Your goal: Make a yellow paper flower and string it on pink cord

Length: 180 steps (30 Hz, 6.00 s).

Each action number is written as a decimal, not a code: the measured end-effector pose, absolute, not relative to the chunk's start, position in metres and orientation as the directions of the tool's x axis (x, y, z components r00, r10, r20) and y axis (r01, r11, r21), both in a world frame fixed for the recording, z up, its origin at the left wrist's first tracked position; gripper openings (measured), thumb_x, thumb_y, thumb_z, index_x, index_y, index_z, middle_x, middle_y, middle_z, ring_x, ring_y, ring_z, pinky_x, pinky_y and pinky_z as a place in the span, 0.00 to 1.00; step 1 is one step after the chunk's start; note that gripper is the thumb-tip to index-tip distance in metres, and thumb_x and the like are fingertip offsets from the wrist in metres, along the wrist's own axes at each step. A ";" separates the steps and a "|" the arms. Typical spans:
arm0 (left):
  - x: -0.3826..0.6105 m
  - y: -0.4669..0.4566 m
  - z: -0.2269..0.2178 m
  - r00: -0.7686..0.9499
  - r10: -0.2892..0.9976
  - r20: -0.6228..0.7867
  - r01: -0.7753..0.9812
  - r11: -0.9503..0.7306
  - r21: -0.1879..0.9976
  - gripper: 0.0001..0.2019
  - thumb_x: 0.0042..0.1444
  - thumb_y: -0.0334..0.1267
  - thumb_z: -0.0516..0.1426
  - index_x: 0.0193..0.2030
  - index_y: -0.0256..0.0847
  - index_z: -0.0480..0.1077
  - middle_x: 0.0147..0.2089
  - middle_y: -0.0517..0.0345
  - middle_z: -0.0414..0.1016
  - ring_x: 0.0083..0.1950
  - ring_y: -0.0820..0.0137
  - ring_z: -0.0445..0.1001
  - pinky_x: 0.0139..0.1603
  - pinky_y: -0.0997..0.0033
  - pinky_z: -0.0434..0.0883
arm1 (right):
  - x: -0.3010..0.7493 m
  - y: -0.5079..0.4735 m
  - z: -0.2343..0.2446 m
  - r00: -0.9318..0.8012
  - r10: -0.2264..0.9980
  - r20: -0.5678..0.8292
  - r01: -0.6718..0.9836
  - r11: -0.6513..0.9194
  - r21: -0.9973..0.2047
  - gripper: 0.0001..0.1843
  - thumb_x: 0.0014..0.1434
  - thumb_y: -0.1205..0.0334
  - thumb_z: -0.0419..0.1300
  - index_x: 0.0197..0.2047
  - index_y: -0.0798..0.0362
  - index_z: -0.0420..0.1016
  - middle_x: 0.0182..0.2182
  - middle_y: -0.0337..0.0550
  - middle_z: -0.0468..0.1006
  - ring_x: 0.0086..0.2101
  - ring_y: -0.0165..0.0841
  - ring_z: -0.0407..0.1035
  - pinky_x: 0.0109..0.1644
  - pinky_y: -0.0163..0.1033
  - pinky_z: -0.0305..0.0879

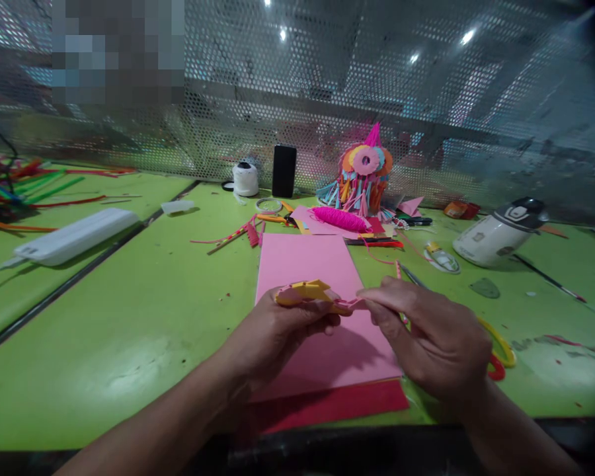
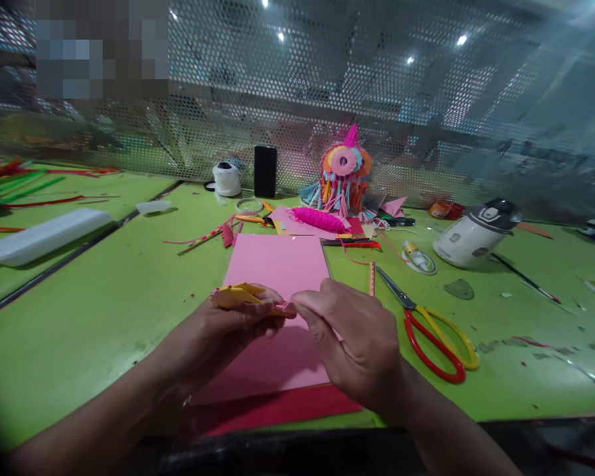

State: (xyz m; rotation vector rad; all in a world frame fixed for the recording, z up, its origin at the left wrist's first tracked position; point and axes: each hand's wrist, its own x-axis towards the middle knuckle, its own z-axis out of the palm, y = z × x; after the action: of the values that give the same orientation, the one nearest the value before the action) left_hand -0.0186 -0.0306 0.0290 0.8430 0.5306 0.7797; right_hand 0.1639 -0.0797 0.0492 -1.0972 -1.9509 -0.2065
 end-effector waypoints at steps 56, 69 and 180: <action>-0.021 -0.035 0.034 0.576 0.817 -0.014 -0.299 0.227 0.927 0.08 0.52 0.38 0.61 0.37 0.35 0.75 0.35 0.51 0.74 0.36 0.70 0.69 0.39 0.71 0.65 | 0.170 -0.079 0.055 -0.496 0.470 0.730 0.658 0.752 -0.036 0.14 0.59 0.72 0.56 0.48 0.54 0.70 0.28 0.43 0.76 0.32 0.33 0.70 0.35 0.38 0.69; -0.020 -0.032 0.030 0.548 0.837 0.002 -0.233 0.151 0.961 0.05 0.54 0.33 0.58 0.36 0.36 0.74 0.32 0.55 0.74 0.35 0.71 0.71 0.38 0.73 0.68 | 0.162 -0.071 0.035 -0.389 0.602 0.697 0.694 0.690 -0.208 0.15 0.58 0.74 0.56 0.50 0.59 0.72 0.33 0.48 0.76 0.35 0.34 0.71 0.39 0.39 0.68; -0.014 -0.004 0.007 0.480 0.876 -0.042 -0.410 0.267 0.872 0.19 0.51 0.33 0.61 0.50 0.35 0.68 0.30 0.53 0.78 0.31 0.72 0.76 0.38 0.74 0.70 | 0.158 -0.033 0.001 -0.103 0.918 0.383 0.238 0.397 -0.887 0.20 0.56 0.60 0.61 0.52 0.56 0.72 0.30 0.38 0.72 0.30 0.27 0.68 0.36 0.34 0.67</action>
State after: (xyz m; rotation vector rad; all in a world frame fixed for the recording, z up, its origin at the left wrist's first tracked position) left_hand -0.0139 -0.0043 0.0067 0.9317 0.5977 0.9411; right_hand 0.1584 -0.0326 0.0013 -1.0496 -1.5978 0.8055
